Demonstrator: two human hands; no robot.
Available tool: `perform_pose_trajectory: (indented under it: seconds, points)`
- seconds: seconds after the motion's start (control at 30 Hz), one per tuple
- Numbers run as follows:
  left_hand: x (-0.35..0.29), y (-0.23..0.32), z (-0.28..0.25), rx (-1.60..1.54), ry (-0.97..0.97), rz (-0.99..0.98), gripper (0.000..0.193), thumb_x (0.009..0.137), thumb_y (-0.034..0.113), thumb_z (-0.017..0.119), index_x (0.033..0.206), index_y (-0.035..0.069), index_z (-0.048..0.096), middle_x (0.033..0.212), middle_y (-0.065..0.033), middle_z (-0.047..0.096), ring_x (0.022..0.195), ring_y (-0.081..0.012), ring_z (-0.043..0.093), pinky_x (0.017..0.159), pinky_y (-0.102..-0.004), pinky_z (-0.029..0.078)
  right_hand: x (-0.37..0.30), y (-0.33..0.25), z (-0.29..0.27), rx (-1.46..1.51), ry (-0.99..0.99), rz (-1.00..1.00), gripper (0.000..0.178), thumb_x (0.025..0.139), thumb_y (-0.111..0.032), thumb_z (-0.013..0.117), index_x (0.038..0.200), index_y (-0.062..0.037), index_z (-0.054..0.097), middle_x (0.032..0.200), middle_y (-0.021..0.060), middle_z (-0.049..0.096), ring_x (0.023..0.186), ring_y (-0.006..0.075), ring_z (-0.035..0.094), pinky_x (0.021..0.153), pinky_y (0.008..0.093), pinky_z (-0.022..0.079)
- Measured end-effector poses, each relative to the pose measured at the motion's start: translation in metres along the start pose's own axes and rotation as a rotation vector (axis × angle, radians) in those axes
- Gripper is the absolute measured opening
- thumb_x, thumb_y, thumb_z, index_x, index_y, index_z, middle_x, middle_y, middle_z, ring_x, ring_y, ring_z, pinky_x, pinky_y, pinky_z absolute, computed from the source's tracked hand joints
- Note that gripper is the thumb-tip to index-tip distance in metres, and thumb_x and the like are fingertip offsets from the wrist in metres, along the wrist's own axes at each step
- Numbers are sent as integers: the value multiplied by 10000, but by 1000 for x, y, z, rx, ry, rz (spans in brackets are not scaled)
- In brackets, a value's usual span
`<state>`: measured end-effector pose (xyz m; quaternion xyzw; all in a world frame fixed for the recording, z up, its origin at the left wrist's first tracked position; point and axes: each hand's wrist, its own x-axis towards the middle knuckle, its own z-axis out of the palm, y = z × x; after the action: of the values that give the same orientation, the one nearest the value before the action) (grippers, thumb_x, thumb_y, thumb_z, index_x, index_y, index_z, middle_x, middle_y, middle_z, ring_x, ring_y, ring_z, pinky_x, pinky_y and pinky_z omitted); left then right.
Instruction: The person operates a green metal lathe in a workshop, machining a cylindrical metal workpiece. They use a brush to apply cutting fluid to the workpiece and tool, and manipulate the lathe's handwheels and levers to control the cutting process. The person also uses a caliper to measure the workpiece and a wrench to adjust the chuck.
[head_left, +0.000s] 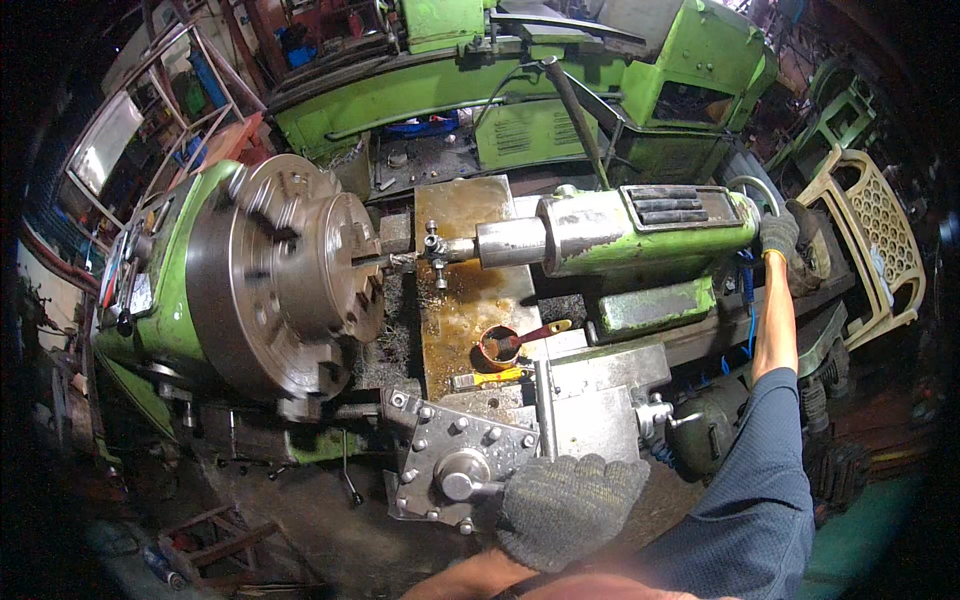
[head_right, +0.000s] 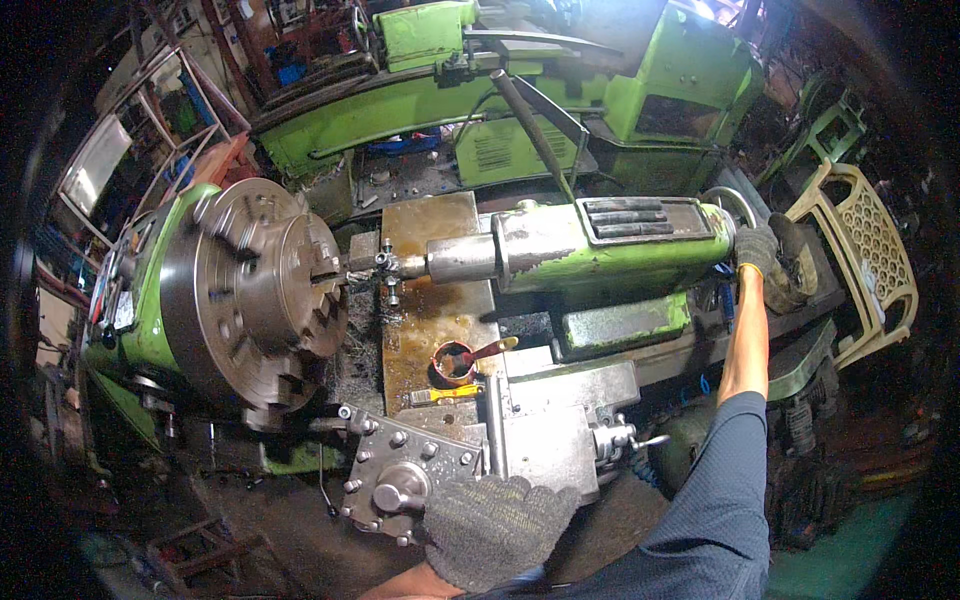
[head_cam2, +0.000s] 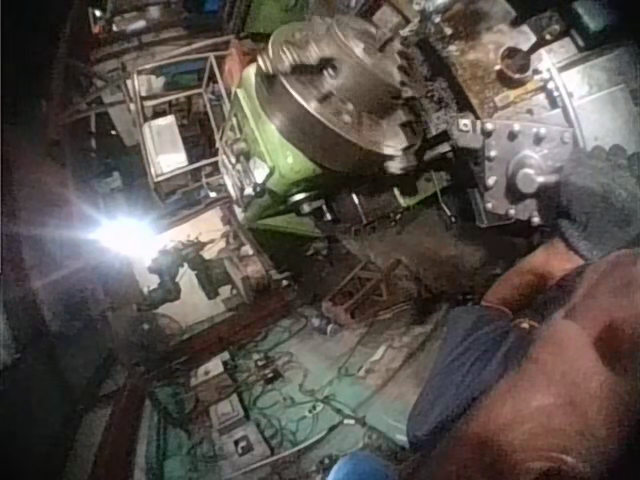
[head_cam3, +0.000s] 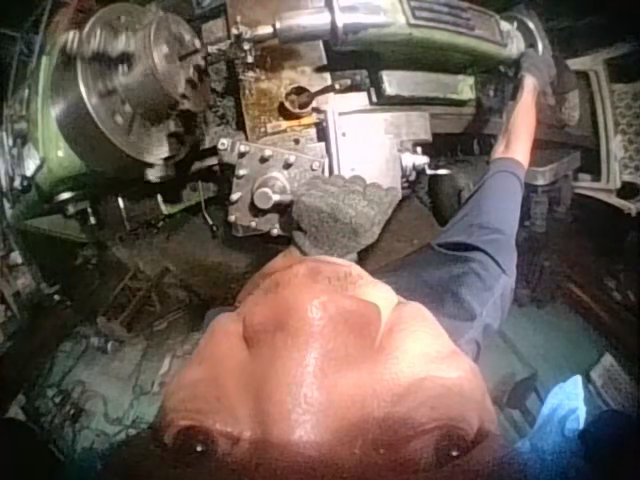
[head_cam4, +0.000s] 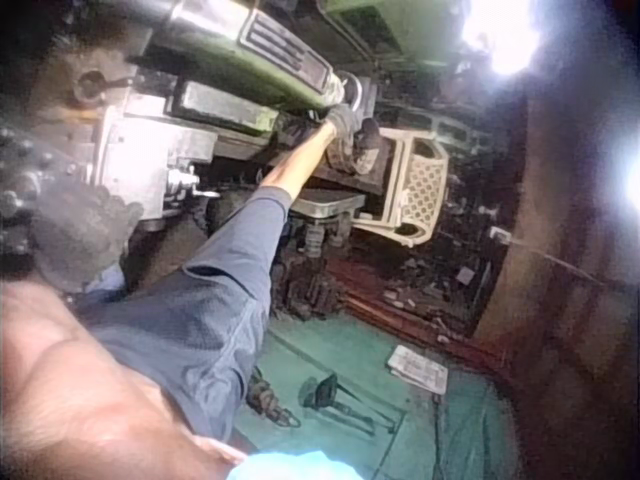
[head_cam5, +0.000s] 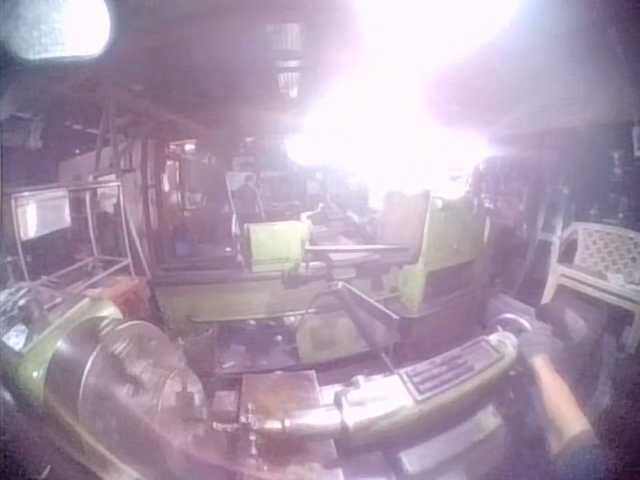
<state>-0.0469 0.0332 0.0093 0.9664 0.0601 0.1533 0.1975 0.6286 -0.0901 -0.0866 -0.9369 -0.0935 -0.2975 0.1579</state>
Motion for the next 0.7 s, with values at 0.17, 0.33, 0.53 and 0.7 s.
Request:
perform_pose_trajectory:
  seconds: [0.17, 0.33, 0.53, 0.7]
  points:
    - [9, -1, 8, 17, 2, 15, 307, 830, 260, 652, 1124, 194, 713, 753, -28, 617, 644, -211, 624, 526, -409, 473, -4, -1, -3, -18, 22, -4, 350, 829, -274, 640, 1076, -48, 741, 1006, 263, 709, 988, 414, 692, 870, 482, 538]
    - [11, 4, 11, 23, -16, -1, 304, 833, 261, 647, 1120, 187, 712, 762, -32, 623, 657, -211, 629, 532, -407, 476, -2, 10, -3, -37, 56, -48, 401, 817, -304, 642, 1085, -18, 729, 1027, 282, 701, 1028, 431, 681, 898, 498, 531]
    - [14, 9, 10, 85, -44, -62, 301, 836, 263, 641, 1117, 179, 710, 773, -37, 630, 673, -212, 635, 540, -405, 479, -8, -6, -8, 62, -14, -6, 385, 816, -300, 651, 1059, -14, 736, 1005, 280, 704, 1004, 429, 691, 871, 493, 538]
    - [10, 2, 27, -3, 108, 34, 301, 842, 260, 638, 1121, 168, 706, 779, -41, 630, 675, -218, 634, 536, -417, 479, -2, -4, -9, -53, -28, -10, 386, 821, -309, 643, 1075, -32, 734, 1051, 272, 702, 1038, 427, 680, 896, 484, 531]
